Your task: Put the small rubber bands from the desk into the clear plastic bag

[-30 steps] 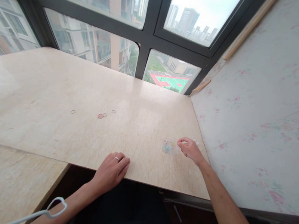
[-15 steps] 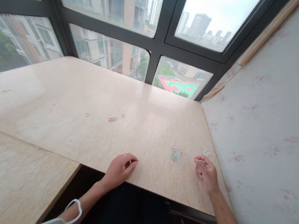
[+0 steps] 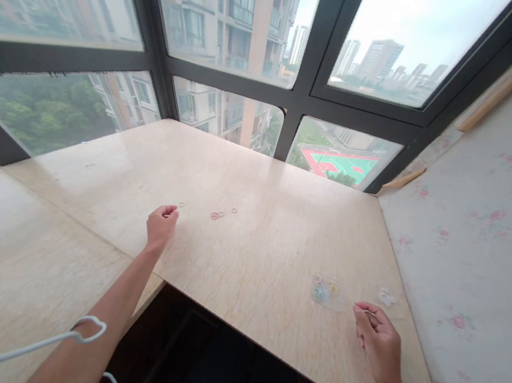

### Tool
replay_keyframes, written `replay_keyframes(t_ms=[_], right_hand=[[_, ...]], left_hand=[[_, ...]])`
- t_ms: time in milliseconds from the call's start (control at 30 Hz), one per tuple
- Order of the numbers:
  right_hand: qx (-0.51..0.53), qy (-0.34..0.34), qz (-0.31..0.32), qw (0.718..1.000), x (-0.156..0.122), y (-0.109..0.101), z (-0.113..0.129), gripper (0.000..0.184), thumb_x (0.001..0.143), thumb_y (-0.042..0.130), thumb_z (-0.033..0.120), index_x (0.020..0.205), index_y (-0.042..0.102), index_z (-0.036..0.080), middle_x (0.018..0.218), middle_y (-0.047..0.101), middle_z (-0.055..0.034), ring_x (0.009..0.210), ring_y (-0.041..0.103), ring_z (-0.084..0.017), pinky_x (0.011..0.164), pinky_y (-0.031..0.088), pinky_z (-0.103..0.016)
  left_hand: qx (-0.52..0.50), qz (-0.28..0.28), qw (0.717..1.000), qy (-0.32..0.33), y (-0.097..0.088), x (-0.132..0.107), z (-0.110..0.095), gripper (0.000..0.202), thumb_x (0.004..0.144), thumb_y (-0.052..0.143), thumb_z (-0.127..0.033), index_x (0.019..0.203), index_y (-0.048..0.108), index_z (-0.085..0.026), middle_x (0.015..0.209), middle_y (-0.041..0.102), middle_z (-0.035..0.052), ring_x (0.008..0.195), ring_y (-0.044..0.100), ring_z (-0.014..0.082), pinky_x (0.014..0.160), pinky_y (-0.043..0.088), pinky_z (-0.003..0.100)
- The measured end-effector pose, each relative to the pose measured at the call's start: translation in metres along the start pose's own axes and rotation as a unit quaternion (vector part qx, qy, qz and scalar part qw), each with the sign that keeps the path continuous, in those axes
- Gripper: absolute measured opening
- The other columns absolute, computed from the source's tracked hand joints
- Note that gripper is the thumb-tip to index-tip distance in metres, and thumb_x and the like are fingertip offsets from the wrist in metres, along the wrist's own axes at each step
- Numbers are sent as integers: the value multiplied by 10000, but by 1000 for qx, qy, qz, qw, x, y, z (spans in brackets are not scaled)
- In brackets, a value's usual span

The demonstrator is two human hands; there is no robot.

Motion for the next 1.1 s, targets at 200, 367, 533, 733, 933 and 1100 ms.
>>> replay_keyframes(t_ms=[200,367,533,733,933,1100], right_hand=[[-35,26,-3,999,-3,0,5,429,676,708,547,867,613,175,459,439,65,392,378,-100,350,311,-202],[-67,35,-2,997,-3,-1,4,448,669,701,566,874,618,177,462,464,46,401,401,-115,357,344,-214],[-81,43,1,996,-3,-2,0,446,670,693,568,880,624,181,477,472,41,401,399,-116,346,340,-213],[-90,46,-8,995,-4,-2,4,429,654,693,555,865,635,186,491,488,40,402,410,-116,350,355,-213],[-69,45,-1,997,-4,-1,3,432,659,693,560,876,629,192,489,485,43,404,400,-115,347,344,-213],[-68,31,7,997,-3,0,2,419,674,688,551,878,627,190,512,503,36,408,406,-117,352,346,-219]], left_hand=[[128,93,984,88,8,41,1,169,712,578,-239,803,705,-175,854,696,63,802,628,217,830,476,326],[189,142,963,131,16,56,4,174,748,600,-244,877,707,-193,923,662,48,788,615,188,792,474,295],[235,150,950,143,25,61,7,165,820,555,-241,875,706,-201,972,601,66,868,601,206,774,454,299],[266,138,942,152,29,55,9,195,881,471,-224,849,660,-185,988,583,93,948,578,252,746,438,323],[270,144,936,172,28,49,10,195,889,443,-208,839,629,-175,981,593,104,941,578,251,797,437,337],[253,157,938,180,25,49,10,160,861,484,-224,885,634,-177,987,613,86,898,589,224,803,445,323]])
Point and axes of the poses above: each hand's wrist, its own x-axis towards the middle knuckle, its own y-axis out of the palm, z = x × y, the point moved 6 cm from there along x, towards the middle knuckle
